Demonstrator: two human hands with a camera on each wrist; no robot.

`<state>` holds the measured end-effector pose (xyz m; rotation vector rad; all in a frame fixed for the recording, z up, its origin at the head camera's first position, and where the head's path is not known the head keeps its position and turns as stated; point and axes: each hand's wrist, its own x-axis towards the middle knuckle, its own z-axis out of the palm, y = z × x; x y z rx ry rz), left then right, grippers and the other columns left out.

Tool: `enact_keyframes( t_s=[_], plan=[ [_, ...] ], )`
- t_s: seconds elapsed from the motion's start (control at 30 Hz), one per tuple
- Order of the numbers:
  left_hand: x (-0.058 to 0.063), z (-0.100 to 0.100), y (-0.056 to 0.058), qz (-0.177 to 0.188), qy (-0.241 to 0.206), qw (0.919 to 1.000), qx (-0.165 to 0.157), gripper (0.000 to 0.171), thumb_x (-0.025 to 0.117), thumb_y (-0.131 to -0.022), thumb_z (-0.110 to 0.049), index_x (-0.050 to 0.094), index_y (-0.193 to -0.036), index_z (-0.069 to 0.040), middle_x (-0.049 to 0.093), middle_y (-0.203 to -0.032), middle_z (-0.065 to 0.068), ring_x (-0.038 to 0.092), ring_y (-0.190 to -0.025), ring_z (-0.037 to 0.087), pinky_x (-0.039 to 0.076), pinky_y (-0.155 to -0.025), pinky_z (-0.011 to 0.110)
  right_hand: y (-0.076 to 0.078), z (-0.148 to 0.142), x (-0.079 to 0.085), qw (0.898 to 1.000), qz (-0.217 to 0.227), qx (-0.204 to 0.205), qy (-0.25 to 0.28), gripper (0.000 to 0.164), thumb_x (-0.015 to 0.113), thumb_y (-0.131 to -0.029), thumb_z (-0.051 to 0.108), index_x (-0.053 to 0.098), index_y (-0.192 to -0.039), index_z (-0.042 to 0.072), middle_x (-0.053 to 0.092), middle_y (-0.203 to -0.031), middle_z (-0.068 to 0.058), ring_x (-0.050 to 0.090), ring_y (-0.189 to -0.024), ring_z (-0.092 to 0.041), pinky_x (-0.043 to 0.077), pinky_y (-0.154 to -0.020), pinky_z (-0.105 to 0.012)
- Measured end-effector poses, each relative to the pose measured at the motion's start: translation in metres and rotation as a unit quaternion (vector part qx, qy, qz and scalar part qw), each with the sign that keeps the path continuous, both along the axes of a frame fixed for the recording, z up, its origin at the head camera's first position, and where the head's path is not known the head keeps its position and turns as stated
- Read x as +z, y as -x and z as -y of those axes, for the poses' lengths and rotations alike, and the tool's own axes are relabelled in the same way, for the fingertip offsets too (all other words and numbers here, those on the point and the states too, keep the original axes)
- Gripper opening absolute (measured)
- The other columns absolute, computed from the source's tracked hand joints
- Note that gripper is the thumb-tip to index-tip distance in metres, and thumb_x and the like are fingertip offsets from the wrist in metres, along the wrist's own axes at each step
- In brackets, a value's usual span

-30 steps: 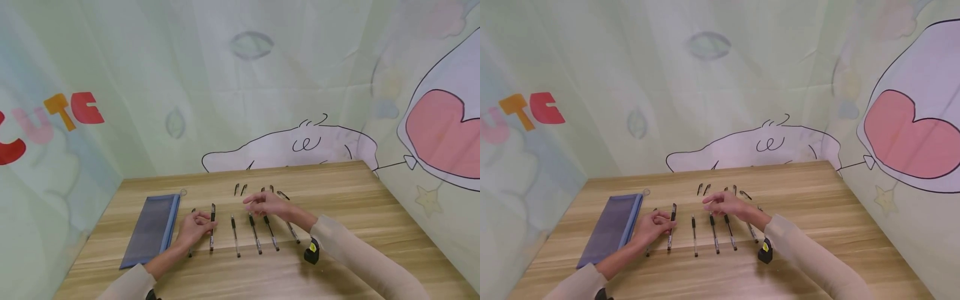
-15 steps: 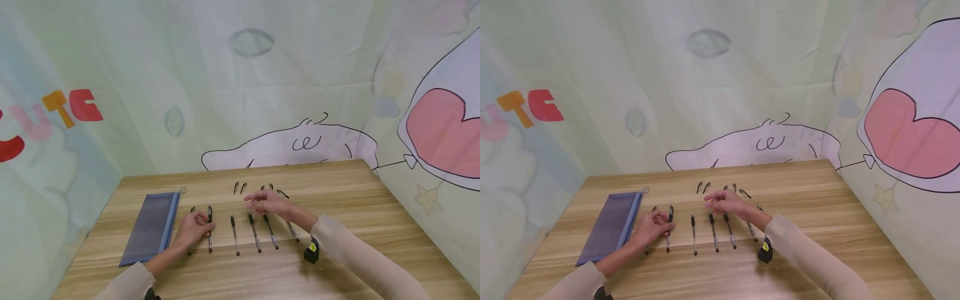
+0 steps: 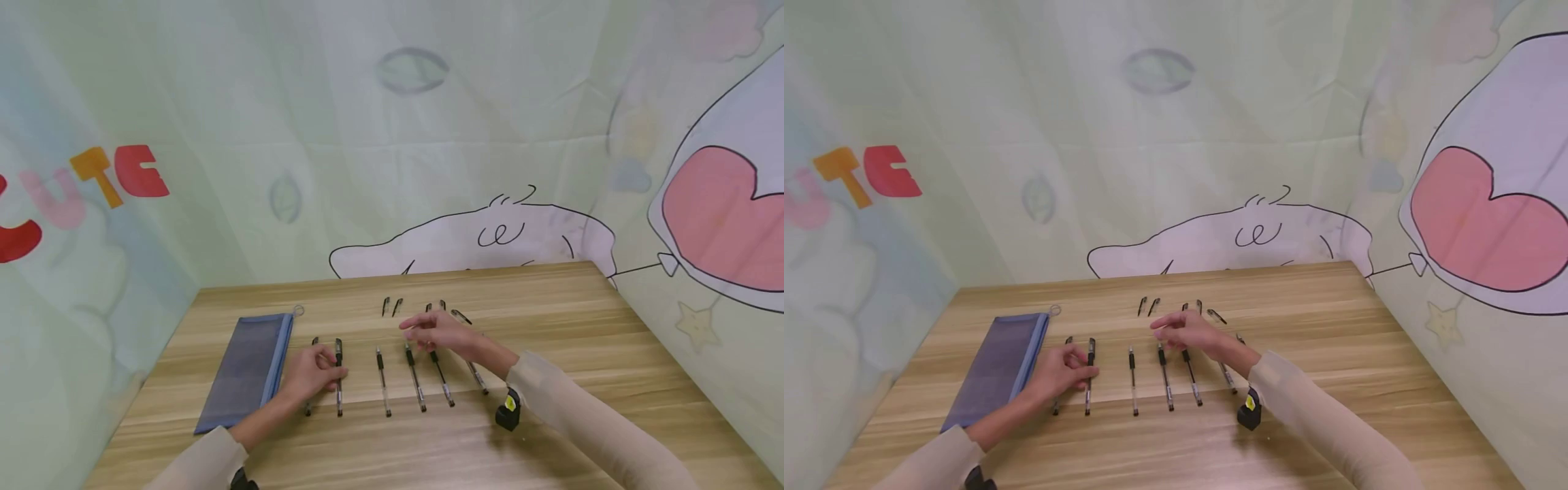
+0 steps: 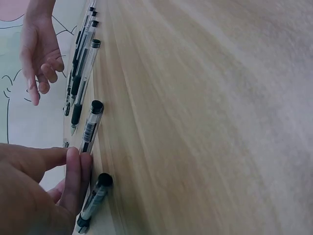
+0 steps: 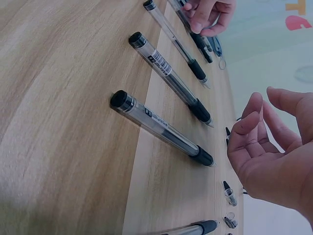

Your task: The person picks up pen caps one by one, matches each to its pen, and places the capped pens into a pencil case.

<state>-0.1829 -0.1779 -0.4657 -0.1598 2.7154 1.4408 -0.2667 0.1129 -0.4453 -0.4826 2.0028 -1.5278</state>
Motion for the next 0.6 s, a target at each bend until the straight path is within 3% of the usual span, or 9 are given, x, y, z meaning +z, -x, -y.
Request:
enact_keyframes(
  t_s=[0.27,0.4,0.6],
  plan=[
    [0.012,-0.001,0.002,0.016,-0.057,0.9983,-0.001,0.018,0.077,-0.089,-0.007,0.072,-0.1,0.006,0.074,-0.082,0.016,0.067,-0.06,0.017,0.06,-0.059,0.031,0.002,-0.004,-0.001,1.0,-0.012,-0.018,-0.006,0.04,0.064,-0.102,0.021,0.061,-0.136,0.001,0.067,-0.109,-0.014,0.066,-0.084,-0.018,0.05,-0.073,-0.026],
    [0.021,-0.006,0.005,0.021,-0.07,0.9973,0.0,0.02,0.076,-0.091,-0.012,0.075,-0.104,0.004,0.076,-0.089,0.018,0.071,-0.068,0.019,0.062,-0.064,0.033,0.003,-0.005,0.0,0.999,-0.019,-0.039,-0.011,0.038,0.063,-0.102,0.021,0.063,-0.135,0.0,0.069,-0.11,-0.01,0.065,-0.086,-0.018,0.052,-0.073,-0.026],
    [0.027,-0.021,0.005,0.041,-0.086,0.9951,-0.026,0.02,0.077,-0.091,-0.01,0.075,-0.105,0.004,0.077,-0.091,0.02,0.072,-0.069,0.019,0.063,-0.067,0.034,0.004,-0.009,0.002,0.998,-0.013,-0.062,-0.012,0.039,0.063,-0.103,0.019,0.062,-0.135,-0.002,0.069,-0.115,-0.016,0.064,-0.086,-0.017,0.053,-0.077,-0.028]
  ],
)
